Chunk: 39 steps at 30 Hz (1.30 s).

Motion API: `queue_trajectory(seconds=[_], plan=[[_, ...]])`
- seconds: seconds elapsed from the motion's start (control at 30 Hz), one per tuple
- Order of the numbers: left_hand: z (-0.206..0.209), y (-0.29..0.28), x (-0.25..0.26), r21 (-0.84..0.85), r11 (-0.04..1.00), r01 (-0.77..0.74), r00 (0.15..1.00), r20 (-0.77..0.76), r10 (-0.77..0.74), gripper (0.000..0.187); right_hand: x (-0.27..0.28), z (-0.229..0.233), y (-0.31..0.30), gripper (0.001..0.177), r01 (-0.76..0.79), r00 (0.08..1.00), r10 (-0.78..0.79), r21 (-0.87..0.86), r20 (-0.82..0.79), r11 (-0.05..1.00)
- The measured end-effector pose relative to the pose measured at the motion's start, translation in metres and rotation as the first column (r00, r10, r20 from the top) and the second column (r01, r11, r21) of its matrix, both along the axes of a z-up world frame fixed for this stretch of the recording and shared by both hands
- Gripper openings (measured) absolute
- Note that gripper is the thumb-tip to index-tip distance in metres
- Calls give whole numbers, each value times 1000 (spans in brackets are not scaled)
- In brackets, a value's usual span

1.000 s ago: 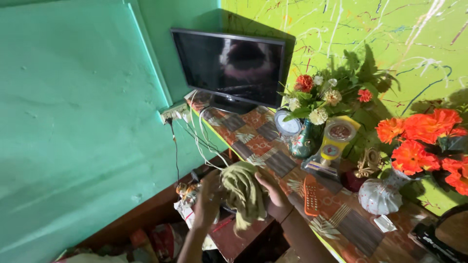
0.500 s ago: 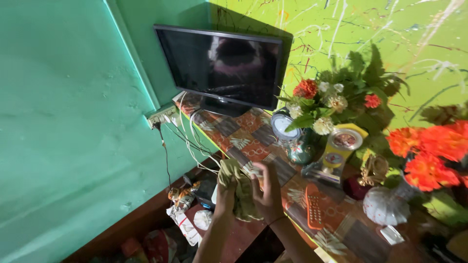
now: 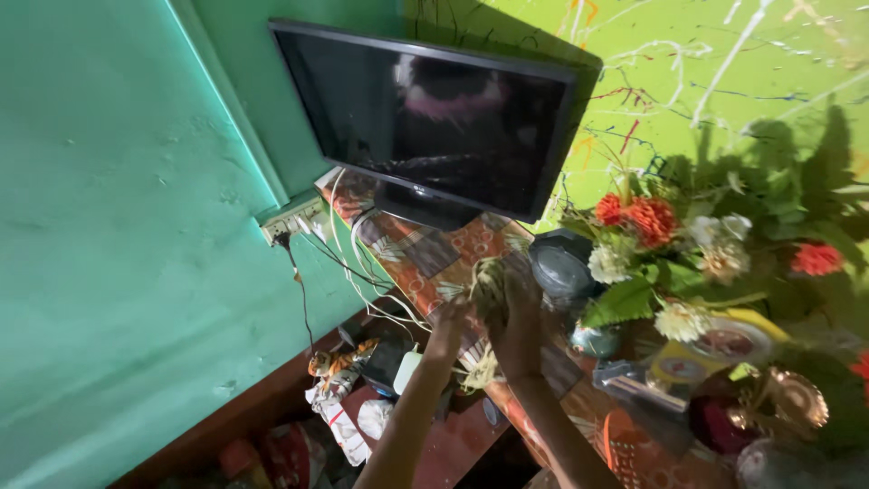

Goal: The person wipes a small table, then moves to a bed to fold a sheet and blanket. They then dip a cloth into a bucket of water, wring it out, and proceed to wipe a wooden chair, a shelf with decorative items, and a television screen.

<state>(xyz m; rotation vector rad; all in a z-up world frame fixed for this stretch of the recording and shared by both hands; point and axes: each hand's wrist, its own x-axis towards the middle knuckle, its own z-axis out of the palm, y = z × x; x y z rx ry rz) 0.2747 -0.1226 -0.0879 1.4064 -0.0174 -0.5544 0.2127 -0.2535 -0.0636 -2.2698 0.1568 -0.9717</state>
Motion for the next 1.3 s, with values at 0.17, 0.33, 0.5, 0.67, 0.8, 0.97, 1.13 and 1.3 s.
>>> queue_trajectory(seconds=[0.17, 0.33, 0.5, 0.67, 0.8, 0.97, 1.13, 1.3], plan=[[-32, -11, 27, 617, 773, -146, 811, 522, -264, 53, 57, -63, 14, 72, 205, 945, -289, -418, -149, 885], [-52, -14, 44, 649, 663, -372, 562, 726, -395, 55, 88, -87, 6, 69, 172, 840, -377, -467, -390, 867], [-61, -16, 57, 773, 504, -386, 581, 628, -518, 57, 128, -98, -14, 83, 196, 815, -403, -456, -417, 868], [-45, -6, 62, 848, 416, -329, 657, 522, -544, 66, 170, -96, -36, 93, 237, 829, -371, -339, -418, 910], [-41, -2, 73, 867, 395, -305, 691, 486, -535, 67, 183, -89, -39, 95, 243, 827, -273, -125, -491, 962], [-47, -7, 70, 818, 441, -370, 662, 565, -493, 72, 206, -92, -20, 86, 384, 710, -502, -325, -494, 864], [-52, -7, 75, 827, 447, -340, 672, 547, -500, 64, 221, -78, -8, 95, 466, 646, -523, -256, -556, 847], [-39, -5, 94, 882, 385, -270, 723, 450, -524, 59, 228, -79, -19, 102, 408, 734, -471, -238, -489, 882]])
